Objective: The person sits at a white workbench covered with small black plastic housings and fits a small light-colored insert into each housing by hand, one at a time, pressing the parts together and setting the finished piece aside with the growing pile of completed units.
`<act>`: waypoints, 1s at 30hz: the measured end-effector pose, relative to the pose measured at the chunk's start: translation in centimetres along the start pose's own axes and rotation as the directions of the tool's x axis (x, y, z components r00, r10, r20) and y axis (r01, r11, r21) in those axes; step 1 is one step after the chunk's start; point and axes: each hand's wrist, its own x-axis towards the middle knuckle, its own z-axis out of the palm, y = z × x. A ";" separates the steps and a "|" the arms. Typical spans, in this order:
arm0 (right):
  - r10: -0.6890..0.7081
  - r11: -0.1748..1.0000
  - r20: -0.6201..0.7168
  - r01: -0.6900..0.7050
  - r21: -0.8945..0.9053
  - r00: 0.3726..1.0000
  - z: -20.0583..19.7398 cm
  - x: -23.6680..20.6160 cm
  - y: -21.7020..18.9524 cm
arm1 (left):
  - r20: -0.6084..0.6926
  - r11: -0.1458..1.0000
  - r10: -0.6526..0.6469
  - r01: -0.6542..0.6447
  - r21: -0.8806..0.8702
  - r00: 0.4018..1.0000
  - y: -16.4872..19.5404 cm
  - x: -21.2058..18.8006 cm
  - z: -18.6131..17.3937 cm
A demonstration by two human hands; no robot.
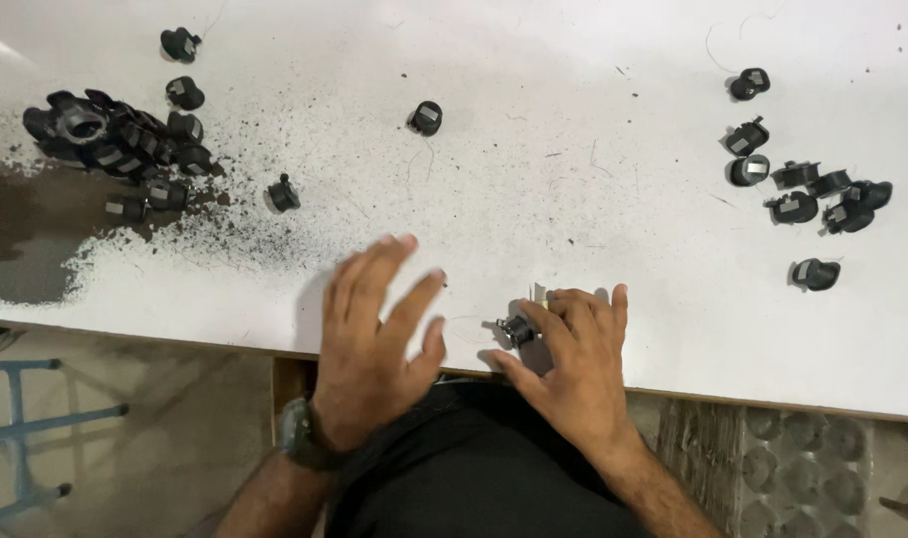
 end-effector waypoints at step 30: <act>-0.023 0.973 -0.165 0.060 0.223 0.986 0.5 -2.4 -0.8 | -0.011 0.988 -0.026 0.024 -0.151 1.000 3.5 -1.9 4.9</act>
